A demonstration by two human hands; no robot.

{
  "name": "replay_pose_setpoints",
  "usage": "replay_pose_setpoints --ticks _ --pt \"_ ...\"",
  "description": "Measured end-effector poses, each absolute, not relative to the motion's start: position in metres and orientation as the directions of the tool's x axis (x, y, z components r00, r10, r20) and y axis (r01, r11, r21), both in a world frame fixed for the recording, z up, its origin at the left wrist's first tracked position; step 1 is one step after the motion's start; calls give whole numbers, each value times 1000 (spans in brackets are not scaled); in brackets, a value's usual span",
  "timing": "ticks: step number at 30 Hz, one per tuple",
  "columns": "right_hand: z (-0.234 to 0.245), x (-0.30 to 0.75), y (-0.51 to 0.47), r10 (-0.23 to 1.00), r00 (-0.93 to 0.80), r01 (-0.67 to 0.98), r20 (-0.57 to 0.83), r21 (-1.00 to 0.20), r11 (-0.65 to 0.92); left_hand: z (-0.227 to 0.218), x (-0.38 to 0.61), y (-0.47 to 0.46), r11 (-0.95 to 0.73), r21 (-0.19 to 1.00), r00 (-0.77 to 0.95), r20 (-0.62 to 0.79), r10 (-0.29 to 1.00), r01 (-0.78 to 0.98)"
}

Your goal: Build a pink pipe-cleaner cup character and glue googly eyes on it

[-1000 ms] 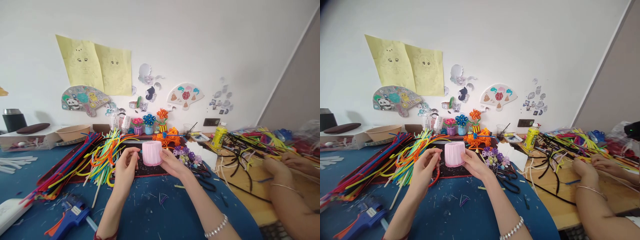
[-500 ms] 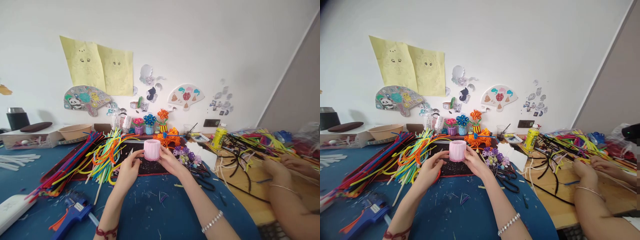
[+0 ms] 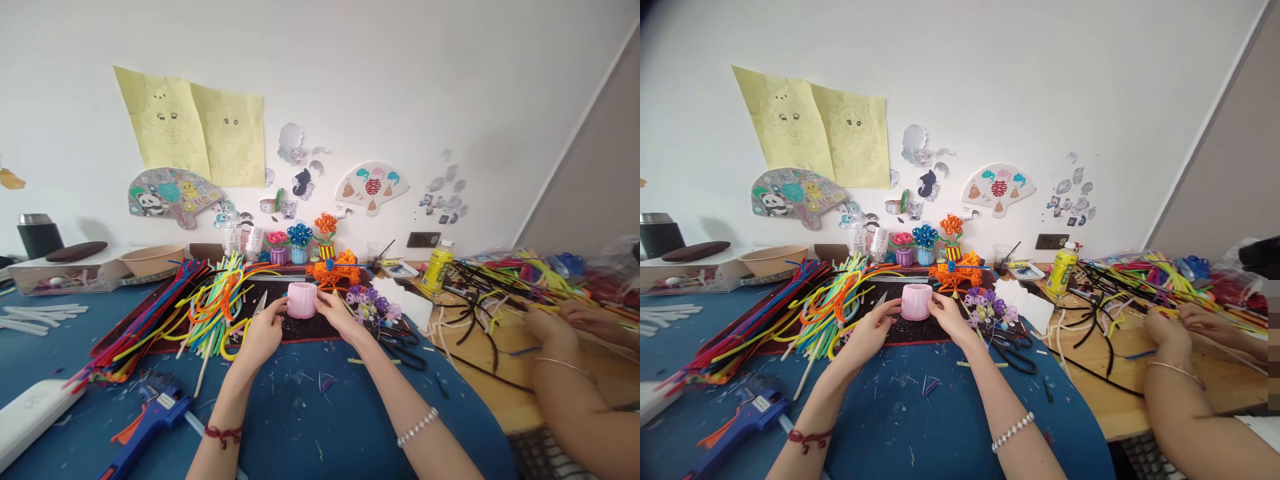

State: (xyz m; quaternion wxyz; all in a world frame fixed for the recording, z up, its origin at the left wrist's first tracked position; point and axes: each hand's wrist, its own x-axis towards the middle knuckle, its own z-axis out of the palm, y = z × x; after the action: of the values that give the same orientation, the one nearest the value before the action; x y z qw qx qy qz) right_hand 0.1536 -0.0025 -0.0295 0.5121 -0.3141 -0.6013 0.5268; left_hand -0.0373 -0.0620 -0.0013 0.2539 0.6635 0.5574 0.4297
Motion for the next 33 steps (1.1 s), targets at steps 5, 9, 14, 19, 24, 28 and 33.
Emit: replay_pose_setpoints --ticks 5,9,14,19,24,28,33 --pt "-32 153 -1 923 -269 -152 275 -959 241 -1 -38 -62 -247 810 3 290 957 531" --pt "-33 153 1 933 -250 -160 258 -962 223 -1 -38 -62 -253 810 6 294 956 529" --pt "-34 154 1 949 -212 -170 233 -965 199 -1 -37 -63 -254 812 6 295 956 525" --pt "-32 153 -1 954 -204 -190 218 -965 180 2 -38 -64 -251 813 -4 298 955 526" --pt "-30 151 -3 951 -222 -208 215 -963 169 5 -37 -64 -260 814 -11 311 951 519" --pt "-27 151 -6 949 -230 -202 215 -965 169 4 -38 -64 -255 817 -12 305 952 518" --pt "-21 151 -11 945 -245 -171 218 -969 179 5 -37 -65 -248 823 -11 295 956 512"
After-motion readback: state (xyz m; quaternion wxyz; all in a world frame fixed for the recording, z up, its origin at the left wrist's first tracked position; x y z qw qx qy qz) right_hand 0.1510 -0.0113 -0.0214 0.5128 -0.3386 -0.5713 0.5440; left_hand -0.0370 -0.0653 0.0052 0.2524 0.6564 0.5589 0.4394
